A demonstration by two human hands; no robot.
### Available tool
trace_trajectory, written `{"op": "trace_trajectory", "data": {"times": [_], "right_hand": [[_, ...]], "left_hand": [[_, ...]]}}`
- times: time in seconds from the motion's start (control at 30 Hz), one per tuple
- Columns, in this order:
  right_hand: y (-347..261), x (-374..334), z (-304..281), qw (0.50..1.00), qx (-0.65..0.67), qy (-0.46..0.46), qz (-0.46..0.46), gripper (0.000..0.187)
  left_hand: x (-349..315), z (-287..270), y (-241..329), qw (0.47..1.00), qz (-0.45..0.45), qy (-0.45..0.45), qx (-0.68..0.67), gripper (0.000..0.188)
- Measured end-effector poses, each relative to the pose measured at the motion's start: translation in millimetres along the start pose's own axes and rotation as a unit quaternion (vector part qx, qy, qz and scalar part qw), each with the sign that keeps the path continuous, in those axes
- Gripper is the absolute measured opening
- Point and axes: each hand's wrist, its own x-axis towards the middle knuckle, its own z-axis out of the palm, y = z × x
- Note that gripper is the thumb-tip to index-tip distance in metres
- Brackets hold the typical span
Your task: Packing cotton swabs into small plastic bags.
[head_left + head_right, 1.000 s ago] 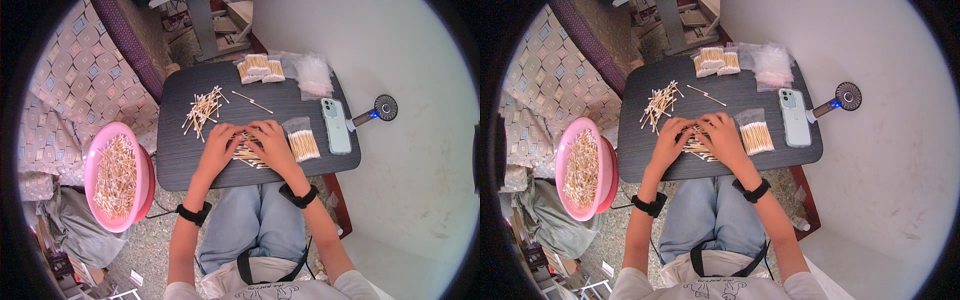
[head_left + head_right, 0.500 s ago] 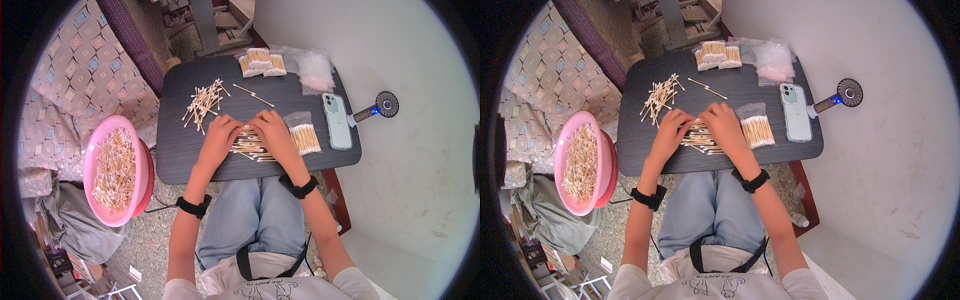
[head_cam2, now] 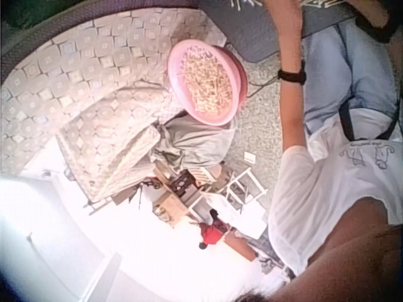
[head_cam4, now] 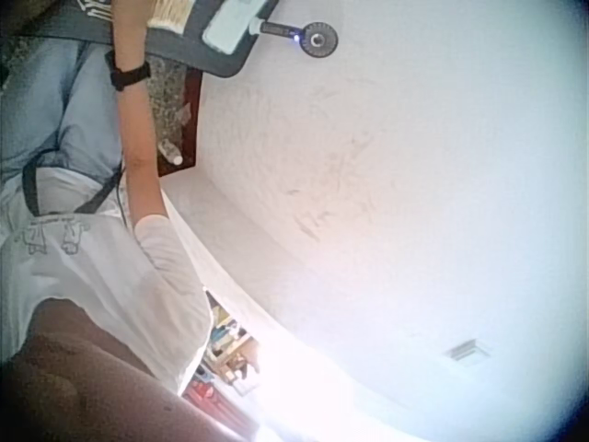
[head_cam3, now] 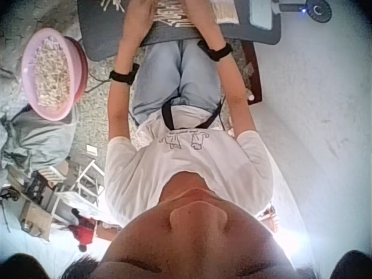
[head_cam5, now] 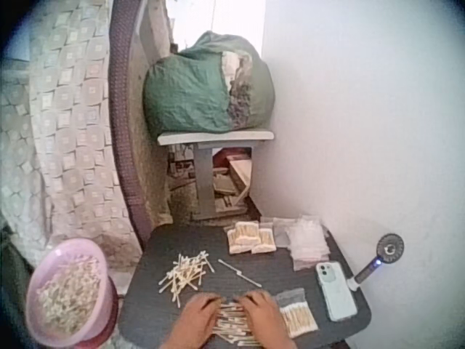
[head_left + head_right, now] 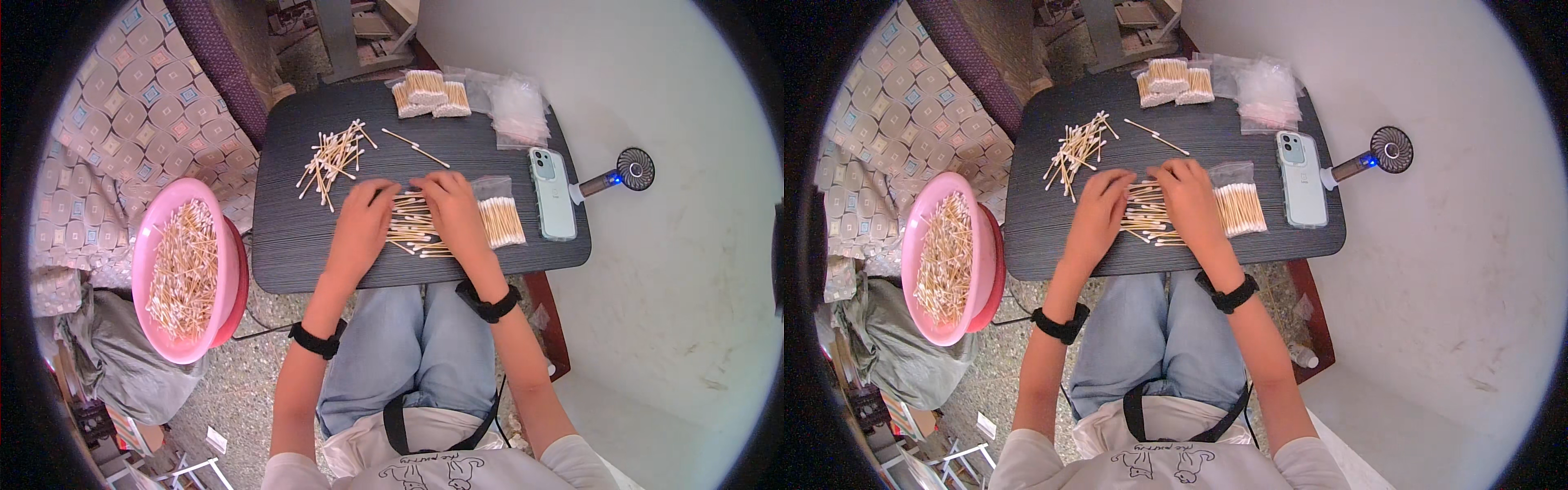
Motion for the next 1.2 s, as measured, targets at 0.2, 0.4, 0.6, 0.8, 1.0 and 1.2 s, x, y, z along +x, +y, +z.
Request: {"op": "trace_trajectory", "data": {"times": [0.2,0.4,0.6,0.8,1.0,1.2], "right_hand": [[-5.3,-5.2,2.2,0.999,0.031,-0.032,-0.006,0.031],[-6.1,-9.4,5.5,0.999,-0.03,-0.012,-0.027,0.037],[-5.8,-9.4,0.2,0.995,0.002,-0.095,-0.017,0.036],[-5.2,-11.1,-2.3,0.996,0.031,-0.078,-0.024,0.032],[-8.1,-7.3,-4.2,0.997,0.01,-0.045,-0.057,0.031],[-10.4,-6.8,-4.1,0.998,0.018,-0.024,-0.046,0.035]], "left_hand": [[-17.7,5.9,5.2,0.988,0.029,-0.076,0.13,0.04],[-17.7,9.4,1.0,0.975,0.021,-0.078,0.207,0.048],[-17.3,9.1,1.4,0.971,0.006,-0.107,0.216,0.054],[-20.6,2.3,-3.2,0.972,0.025,-0.132,0.193,0.056],[-19.4,-0.9,1.7,0.973,0.028,-0.144,0.18,0.053],[-19.5,-2.8,0.2,0.981,0.021,-0.129,0.141,0.051]]}}
